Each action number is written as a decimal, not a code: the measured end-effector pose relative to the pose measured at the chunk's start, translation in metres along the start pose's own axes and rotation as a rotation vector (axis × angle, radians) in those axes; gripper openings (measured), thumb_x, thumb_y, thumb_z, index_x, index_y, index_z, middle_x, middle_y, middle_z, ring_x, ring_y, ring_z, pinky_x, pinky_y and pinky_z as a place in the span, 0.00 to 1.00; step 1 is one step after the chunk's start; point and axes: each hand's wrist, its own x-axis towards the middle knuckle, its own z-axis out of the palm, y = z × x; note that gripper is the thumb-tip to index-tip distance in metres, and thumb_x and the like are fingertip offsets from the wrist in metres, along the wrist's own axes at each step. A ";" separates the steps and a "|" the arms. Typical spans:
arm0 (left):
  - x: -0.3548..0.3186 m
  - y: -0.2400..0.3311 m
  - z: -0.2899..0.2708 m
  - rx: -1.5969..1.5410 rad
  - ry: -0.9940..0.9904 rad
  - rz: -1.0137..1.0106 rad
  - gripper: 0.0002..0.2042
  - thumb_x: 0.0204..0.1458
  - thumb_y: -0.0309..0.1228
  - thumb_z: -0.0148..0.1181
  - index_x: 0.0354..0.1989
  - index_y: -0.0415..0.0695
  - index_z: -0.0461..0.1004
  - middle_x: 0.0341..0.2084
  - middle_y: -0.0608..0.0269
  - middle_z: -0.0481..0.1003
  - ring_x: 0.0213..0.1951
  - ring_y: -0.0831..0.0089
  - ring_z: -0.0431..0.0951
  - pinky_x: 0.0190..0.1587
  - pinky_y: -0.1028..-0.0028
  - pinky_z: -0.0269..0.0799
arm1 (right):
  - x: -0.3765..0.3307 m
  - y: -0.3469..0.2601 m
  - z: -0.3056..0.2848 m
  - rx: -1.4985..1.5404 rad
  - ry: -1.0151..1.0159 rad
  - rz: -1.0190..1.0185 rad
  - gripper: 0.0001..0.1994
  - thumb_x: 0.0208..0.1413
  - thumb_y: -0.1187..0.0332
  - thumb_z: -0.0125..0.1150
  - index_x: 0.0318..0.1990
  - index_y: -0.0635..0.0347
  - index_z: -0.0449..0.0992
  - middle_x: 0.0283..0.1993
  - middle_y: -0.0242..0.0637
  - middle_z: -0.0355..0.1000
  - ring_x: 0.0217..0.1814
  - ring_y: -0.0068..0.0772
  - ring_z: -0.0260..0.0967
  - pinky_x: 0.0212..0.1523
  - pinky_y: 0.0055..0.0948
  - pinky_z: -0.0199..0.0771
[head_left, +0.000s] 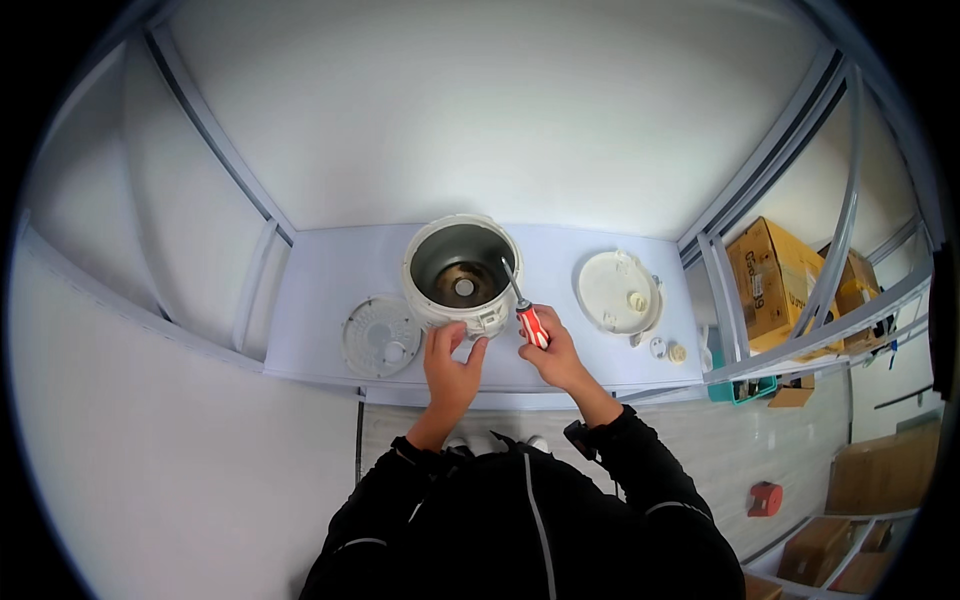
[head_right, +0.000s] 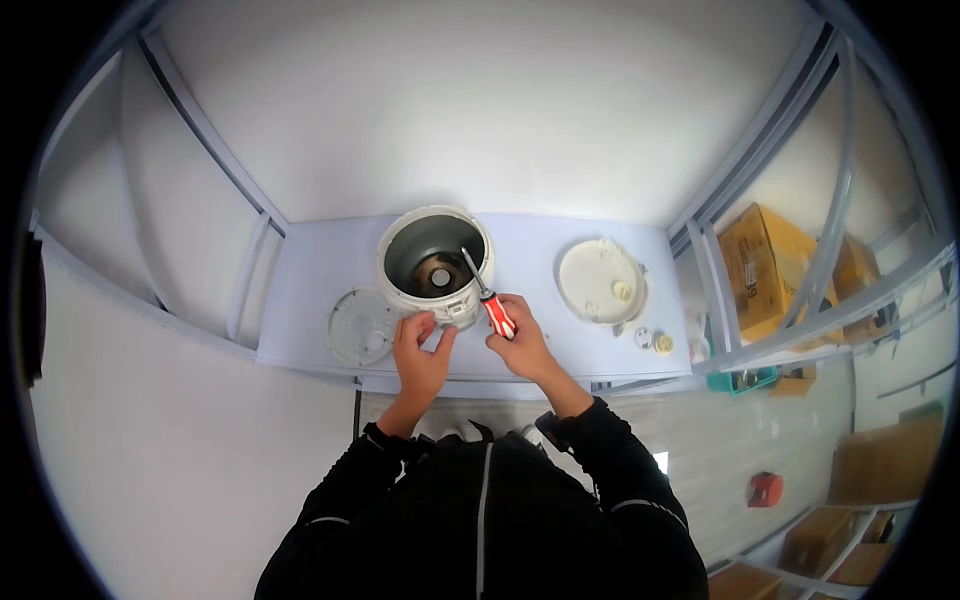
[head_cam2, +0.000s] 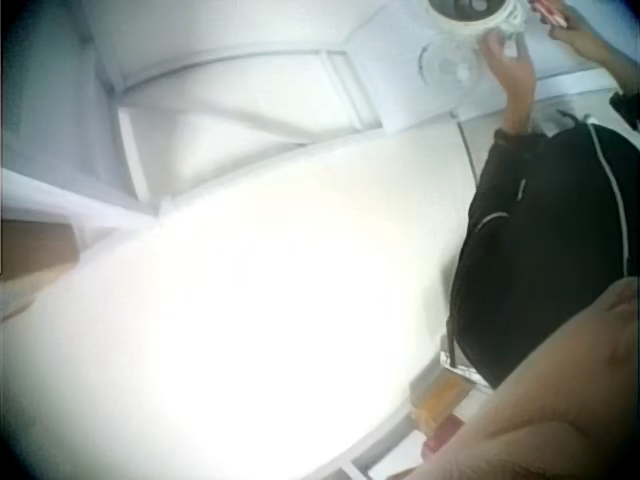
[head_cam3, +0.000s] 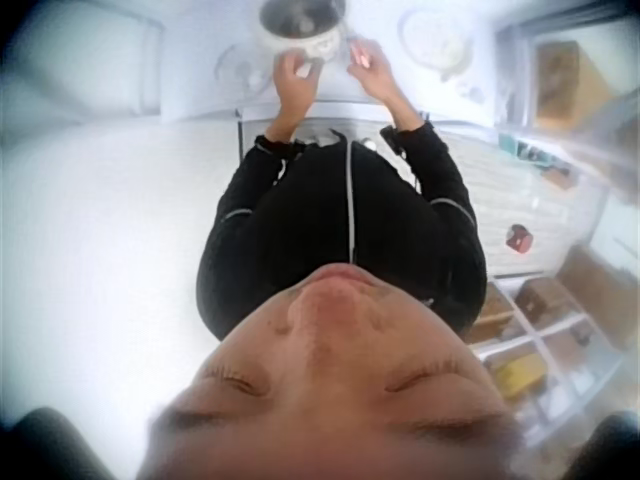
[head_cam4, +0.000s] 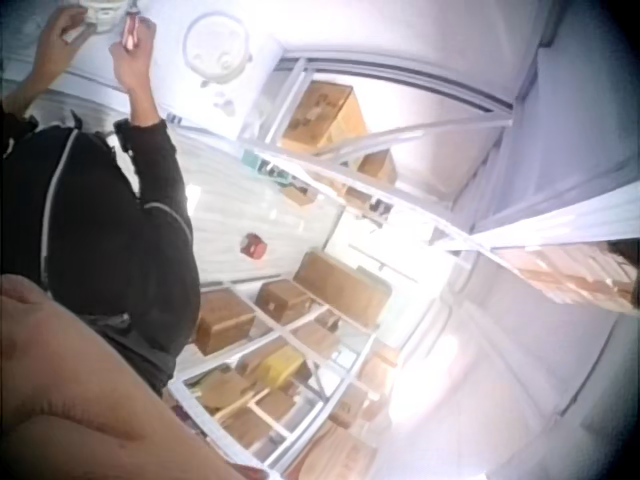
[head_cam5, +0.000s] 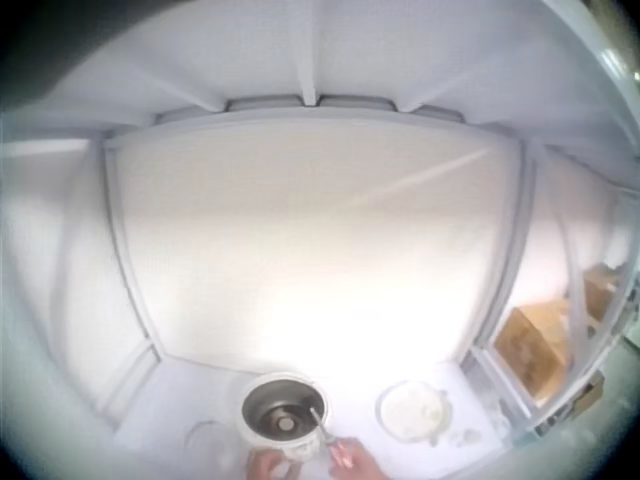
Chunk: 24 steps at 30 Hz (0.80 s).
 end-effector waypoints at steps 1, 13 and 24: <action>-0.002 0.000 0.002 0.001 0.012 -0.026 0.19 0.47 0.24 0.77 0.47 0.40 0.76 0.39 0.56 0.75 0.39 0.62 0.80 0.42 0.67 0.78 | 0.002 -0.002 0.001 0.016 -0.019 0.009 0.25 0.50 0.82 0.63 0.58 0.61 0.74 0.57 0.35 0.70 0.54 0.27 0.71 0.58 0.33 0.74; -0.016 -0.001 0.016 -0.244 0.117 -0.329 0.16 0.51 0.21 0.76 0.46 0.36 0.78 0.38 0.61 0.78 0.39 0.75 0.79 0.45 0.73 0.84 | 0.016 -0.013 -0.003 -0.051 -0.202 -0.067 0.21 0.51 0.81 0.64 0.56 0.62 0.76 0.55 0.39 0.71 0.55 0.34 0.71 0.59 0.34 0.75; -0.015 0.014 0.000 -0.105 -0.229 -0.045 0.08 0.49 0.22 0.75 0.36 0.40 0.83 0.37 0.59 0.79 0.36 0.69 0.81 0.37 0.72 0.80 | 0.007 -0.015 -0.021 -0.056 -0.212 0.066 0.17 0.51 0.74 0.67 0.50 0.62 0.78 0.44 0.38 0.75 0.42 0.32 0.73 0.46 0.31 0.73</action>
